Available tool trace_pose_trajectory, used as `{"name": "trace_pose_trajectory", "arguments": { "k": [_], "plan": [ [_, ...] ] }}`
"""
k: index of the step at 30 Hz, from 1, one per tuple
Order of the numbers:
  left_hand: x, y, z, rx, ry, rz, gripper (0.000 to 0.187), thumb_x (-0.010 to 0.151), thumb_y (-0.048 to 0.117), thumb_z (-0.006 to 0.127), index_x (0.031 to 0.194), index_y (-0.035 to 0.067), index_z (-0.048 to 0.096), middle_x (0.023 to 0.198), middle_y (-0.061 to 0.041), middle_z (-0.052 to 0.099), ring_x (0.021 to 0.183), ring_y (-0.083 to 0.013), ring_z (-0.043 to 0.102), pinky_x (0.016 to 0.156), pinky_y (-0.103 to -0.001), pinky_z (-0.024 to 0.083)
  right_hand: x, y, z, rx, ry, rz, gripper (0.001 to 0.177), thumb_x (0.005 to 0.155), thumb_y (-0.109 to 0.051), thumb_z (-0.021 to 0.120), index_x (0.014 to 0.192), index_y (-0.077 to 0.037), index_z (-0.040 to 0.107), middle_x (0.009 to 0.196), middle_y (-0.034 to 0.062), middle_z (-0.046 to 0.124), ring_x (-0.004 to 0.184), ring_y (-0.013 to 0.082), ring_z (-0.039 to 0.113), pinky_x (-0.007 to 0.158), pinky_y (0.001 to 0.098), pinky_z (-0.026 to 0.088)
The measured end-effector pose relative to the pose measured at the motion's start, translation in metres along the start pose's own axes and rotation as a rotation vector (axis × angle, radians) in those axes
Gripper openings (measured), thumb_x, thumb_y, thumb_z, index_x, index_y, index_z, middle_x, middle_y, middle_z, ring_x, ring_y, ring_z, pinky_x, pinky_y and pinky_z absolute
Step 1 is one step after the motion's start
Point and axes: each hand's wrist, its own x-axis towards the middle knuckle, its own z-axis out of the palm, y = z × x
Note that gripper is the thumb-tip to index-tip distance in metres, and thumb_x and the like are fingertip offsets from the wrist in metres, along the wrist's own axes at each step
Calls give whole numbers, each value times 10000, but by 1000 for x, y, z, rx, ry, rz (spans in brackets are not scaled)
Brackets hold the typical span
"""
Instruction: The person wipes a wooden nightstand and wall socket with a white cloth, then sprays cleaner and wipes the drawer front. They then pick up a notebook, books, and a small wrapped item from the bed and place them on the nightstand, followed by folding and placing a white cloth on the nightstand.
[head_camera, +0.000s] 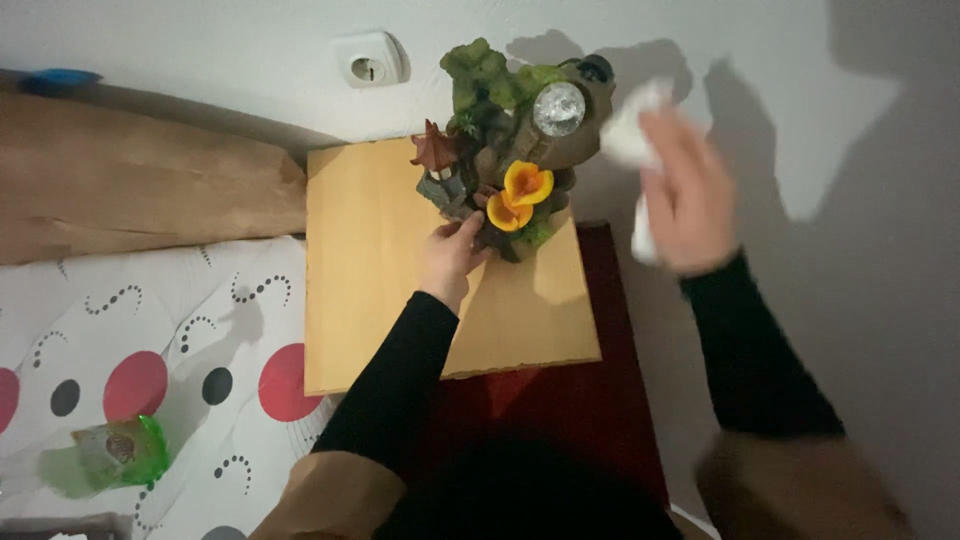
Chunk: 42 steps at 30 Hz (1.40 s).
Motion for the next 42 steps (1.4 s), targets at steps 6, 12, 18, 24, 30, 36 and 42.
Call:
{"name": "trace_pose_trajectory", "arguments": {
  "k": [6,12,18,24,30,36,42],
  "plan": [
    [-6,8,2,40,-7,-1,700,940,285,773,1418,-95,432,1306,-355,520,1208,-469,624,949,-492,622,19,-2,60,-374,41,57,494,1054,-92,635,1533,-43,524,1456,286,523,1233,540,589,1052,615,450],
    [18,-8,3,-113,-20,-41,729,936,224,765,1459,-107,379,1375,-347,469,1264,-472,584,958,-522,597,-41,-69,76,-131,23,-120,428,1010,-78,549,1434,-83,613,1437,198,569,1330,381,564,1096,470,430],
    [0,8,26,-239,-31,-163,440,942,178,655,1348,47,547,1411,-136,637,1256,-287,662,992,-407,591,42,8,35,-60,59,238,419,1118,-89,446,1514,47,468,1539,305,444,1440,438,393,1151,522,350],
    [8,-9,47,-282,-41,-116,384,964,247,637,1318,108,583,1301,-129,676,1132,-269,673,898,-366,588,31,-31,91,-432,27,18,471,1052,50,635,1501,-17,507,1584,235,351,1438,417,411,1142,546,388],
    [24,-11,59,-355,-129,-82,1038,963,272,707,1641,44,-45,1645,-318,186,1384,-563,414,1165,-567,380,-28,-2,110,-471,31,-120,289,965,-170,671,1248,-159,730,1293,83,638,1162,307,660,1018,432,461],
    [13,-2,63,-241,-100,-106,986,946,284,745,1605,-3,71,1614,-265,261,1410,-461,439,1127,-495,501,25,-8,97,-441,103,31,440,1008,-85,721,1436,-46,625,1475,217,475,1302,507,483,1073,584,429],
    [68,-45,56,154,-113,45,813,875,570,760,1468,63,530,1501,-159,541,1451,-360,448,1203,-519,364,-31,-31,119,-459,36,74,454,1007,-104,641,1453,-44,585,1499,208,460,1297,503,490,1064,574,480]
  ]
}}
